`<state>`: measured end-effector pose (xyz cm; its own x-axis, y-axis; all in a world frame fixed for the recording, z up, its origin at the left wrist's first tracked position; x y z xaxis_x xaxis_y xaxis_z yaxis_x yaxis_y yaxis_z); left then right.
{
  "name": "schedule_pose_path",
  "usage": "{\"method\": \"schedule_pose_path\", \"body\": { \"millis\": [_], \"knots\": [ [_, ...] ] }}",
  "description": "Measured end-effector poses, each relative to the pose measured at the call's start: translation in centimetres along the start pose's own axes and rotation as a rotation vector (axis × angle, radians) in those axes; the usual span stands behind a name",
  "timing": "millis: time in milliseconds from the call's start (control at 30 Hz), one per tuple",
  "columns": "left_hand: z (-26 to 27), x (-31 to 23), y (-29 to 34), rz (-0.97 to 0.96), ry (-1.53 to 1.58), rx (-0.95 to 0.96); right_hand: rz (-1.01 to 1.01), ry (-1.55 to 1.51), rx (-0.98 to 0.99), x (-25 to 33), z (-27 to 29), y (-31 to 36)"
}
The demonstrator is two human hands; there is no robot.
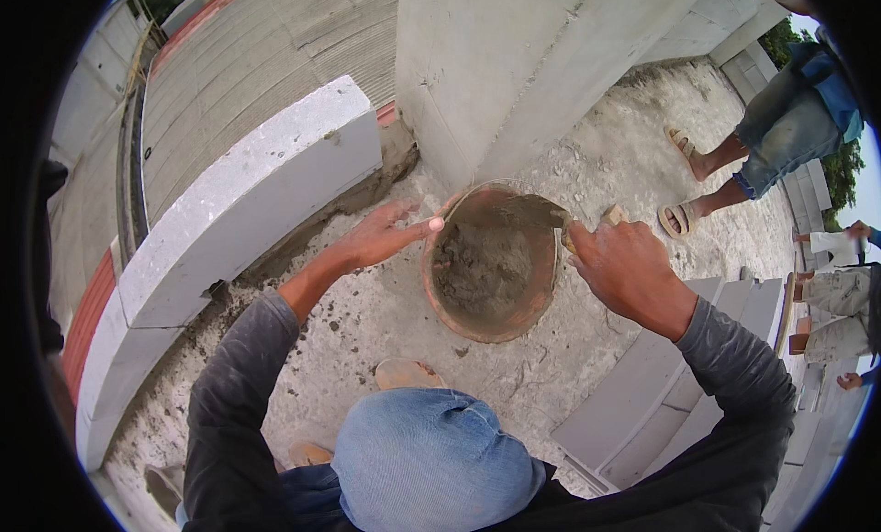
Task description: The person scoops mortar from a bucket with a trowel and spreads it along a low wall. They place a white brick onto the mortar bed, press it into place, and tap it to level. The person repeats this process, adding mortar and placing additional bricks along the wall.
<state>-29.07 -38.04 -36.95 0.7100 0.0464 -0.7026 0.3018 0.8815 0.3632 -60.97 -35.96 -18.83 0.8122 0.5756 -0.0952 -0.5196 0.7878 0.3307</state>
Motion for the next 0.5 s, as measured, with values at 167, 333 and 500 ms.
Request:
{"method": "schedule_pose_path", "body": {
  "millis": [167,333,500],
  "knots": [
    [-5.9,-2.8,-4.6,-0.02,0.734,0.096,0.041,-0.176,0.213,-1.0,-6.4,-3.8],
    [-8.2,-3.4,-3.7,-0.093,0.993,-0.135,-0.028,-0.616,0.394,0.4,-10.4,-0.8],
    [-9.3,-5.2,-1.6,-0.178,0.957,-0.236,-0.035,-0.455,0.551,4.0,-6.7,3.7]
  ]
}}
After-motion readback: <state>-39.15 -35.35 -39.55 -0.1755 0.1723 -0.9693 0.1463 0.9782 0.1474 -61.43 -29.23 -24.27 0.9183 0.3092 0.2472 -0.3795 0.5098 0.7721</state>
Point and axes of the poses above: each hand's wrist, its own y-axis away from the middle knuckle, its own z-axis out of the back of the hand, x = y × z, the point moved 2 cm from there along -y, towards the middle knuckle, and after that the axes turned 12 degrees about -y, right-handed, at the moved point
